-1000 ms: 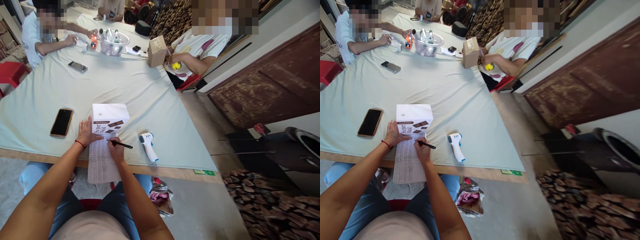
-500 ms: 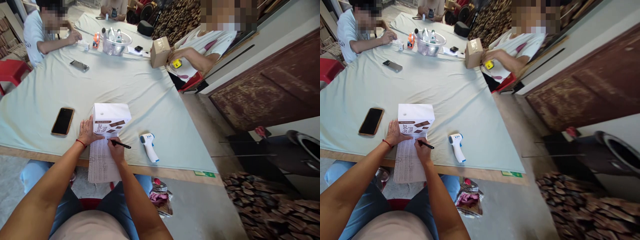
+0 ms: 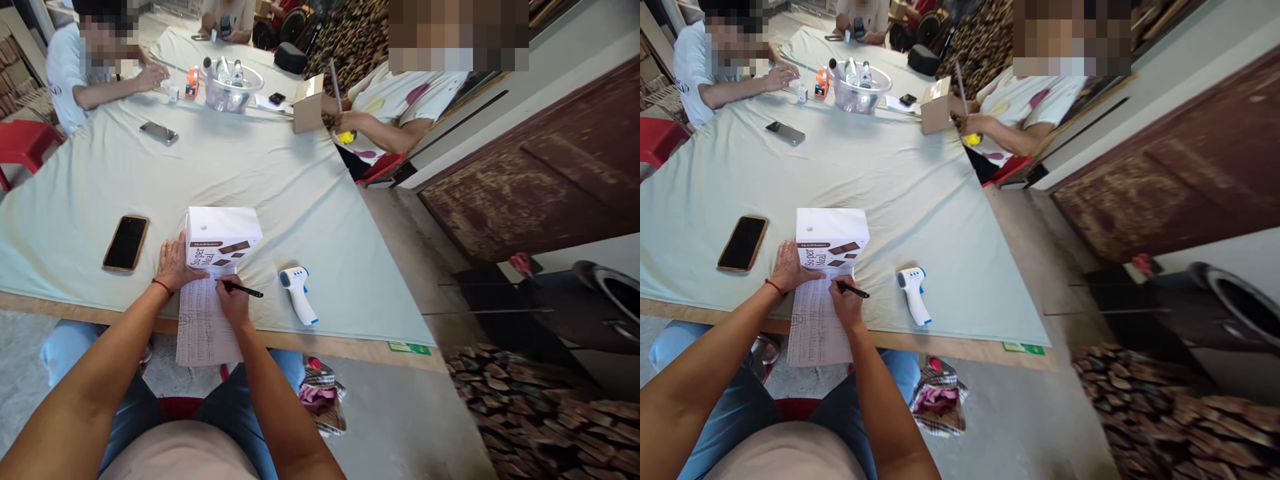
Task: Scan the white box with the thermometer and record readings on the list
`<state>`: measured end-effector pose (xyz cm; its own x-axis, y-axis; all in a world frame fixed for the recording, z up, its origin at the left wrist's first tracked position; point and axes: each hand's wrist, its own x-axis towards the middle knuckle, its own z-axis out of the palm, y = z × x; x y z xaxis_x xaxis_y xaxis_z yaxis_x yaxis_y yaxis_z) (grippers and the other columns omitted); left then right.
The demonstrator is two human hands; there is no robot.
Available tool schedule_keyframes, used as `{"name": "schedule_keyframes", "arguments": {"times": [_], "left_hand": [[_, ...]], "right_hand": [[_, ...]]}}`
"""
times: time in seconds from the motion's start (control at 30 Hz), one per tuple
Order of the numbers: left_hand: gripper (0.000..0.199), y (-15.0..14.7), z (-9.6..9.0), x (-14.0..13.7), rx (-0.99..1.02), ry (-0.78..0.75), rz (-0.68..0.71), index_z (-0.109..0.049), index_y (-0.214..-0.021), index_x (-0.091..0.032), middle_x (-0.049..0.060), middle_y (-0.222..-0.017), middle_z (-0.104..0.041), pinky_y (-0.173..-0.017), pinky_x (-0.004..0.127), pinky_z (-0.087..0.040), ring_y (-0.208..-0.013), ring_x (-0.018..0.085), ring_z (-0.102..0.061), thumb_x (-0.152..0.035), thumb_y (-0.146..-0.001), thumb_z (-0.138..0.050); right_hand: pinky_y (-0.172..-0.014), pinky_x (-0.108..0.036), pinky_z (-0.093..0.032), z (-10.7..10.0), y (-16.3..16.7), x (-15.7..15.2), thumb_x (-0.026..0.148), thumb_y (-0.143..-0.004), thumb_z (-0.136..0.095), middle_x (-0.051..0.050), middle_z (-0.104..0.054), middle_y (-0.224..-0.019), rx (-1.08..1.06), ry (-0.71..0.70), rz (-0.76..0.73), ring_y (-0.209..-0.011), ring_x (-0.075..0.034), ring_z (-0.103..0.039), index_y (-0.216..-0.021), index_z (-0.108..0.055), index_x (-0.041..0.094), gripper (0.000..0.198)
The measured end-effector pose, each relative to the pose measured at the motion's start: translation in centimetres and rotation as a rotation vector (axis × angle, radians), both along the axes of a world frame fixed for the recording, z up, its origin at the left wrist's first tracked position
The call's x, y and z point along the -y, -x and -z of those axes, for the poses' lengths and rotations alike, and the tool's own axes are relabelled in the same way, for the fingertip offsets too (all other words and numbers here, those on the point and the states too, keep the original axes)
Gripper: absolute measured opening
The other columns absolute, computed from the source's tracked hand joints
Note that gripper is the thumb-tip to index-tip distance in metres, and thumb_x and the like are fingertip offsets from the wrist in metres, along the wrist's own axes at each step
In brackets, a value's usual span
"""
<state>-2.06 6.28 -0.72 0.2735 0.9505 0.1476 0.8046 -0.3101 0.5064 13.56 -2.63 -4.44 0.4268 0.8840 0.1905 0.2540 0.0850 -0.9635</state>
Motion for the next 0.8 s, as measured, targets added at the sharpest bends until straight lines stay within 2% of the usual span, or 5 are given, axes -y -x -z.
{"name": "schedule_keyframes", "arguments": {"times": [0.8], "left_hand": [[0.129, -0.01, -0.27, 0.04, 0.006, -0.002, 0.006, -0.023, -0.152, -0.012, 0.023, -0.146, -0.047, -0.123, 0.056, -0.015, -0.141, 0.041, -0.040, -0.055, -0.049, -0.089]], "right_hand": [[-0.065, -0.031, -0.050, -0.14, -0.05, 0.01, 0.036, -0.072, -0.055, 0.002, -0.060, -0.063, -0.005, 0.000, 0.007, -0.062, -0.016, -0.055, -0.073, -0.058, 0.024, 0.013]]}}
